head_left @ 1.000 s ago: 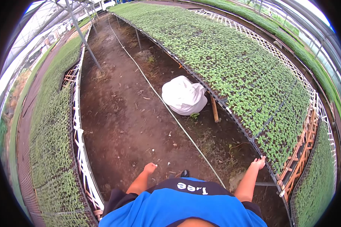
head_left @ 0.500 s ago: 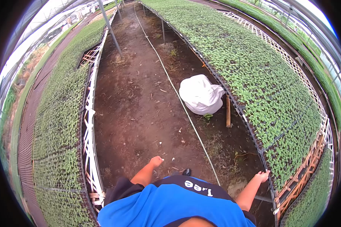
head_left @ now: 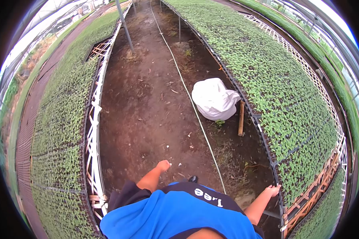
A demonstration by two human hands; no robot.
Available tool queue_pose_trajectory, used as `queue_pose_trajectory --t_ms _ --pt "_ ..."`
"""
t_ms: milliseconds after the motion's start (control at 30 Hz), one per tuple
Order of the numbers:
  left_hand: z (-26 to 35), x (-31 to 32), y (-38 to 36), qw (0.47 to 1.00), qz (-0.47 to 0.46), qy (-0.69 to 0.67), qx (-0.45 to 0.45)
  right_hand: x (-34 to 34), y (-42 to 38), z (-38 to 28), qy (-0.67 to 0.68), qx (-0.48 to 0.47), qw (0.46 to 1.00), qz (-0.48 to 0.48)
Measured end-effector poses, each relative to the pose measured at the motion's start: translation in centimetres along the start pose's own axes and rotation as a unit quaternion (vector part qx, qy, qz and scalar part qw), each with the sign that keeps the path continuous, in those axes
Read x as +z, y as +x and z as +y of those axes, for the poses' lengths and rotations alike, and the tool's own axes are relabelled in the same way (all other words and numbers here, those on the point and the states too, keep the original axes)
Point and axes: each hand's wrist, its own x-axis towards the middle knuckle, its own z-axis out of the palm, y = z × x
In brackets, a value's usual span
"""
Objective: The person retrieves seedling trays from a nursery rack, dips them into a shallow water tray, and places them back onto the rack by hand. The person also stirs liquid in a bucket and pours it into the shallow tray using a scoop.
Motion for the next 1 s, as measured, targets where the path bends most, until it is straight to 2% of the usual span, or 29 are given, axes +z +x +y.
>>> queue_pose_trajectory --t_ms 100,200,233,300,433,500,533,567,667,800,1000 --pt "0.0 0.3 -0.2 0.999 0.033 -0.023 -0.001 0.1 0.4 0.1 0.009 -0.002 1.0 0.002" --pt "0.6 -0.3 -0.3 1.0 -0.006 0.002 0.009 0.0 0.0 0.0 0.007 -0.005 1.0 -0.015" --pt "0.6 -0.1 0.1 1.0 0.014 -0.004 0.014 0.0 0.0 -0.1 0.0 0.006 0.999 -0.033" --pt "-0.9 1.0 0.8 0.999 0.04 -0.002 0.035 0.1 -0.1 0.1 0.012 -0.005 1.0 -0.023" --pt "-3.8 2.5 3.3 0.998 0.02 -0.047 0.046 0.0 1.0 0.8 0.053 -0.01 0.997 -0.056" --pt "-4.9 3.2 4.0 0.997 0.021 -0.06 0.051 0.1 -0.2 0.5 0.061 -0.02 0.998 -0.02" --pt "-4.1 2.9 3.4 0.996 0.01 -0.087 0.02 0.1 -0.2 0.6 0.068 -0.016 0.997 -0.025" --pt "-2.8 2.2 1.6 0.993 0.001 -0.114 -0.015 0.1 -0.3 0.5 0.067 0.001 0.997 -0.024" --pt "-3.3 1.8 2.1 0.988 -0.03 -0.15 -0.011 0.4 1.1 0.7 0.085 0.072 0.993 -0.028" --pt "-2.9 1.2 2.4 0.988 -0.017 -0.154 0.016 0.2 2.0 0.3 0.135 0.158 0.978 -0.023" --pt "-2.3 1.9 2.8 0.984 -0.036 -0.171 0.005 0.0 2.4 -0.3 0.189 0.165 0.967 -0.039"
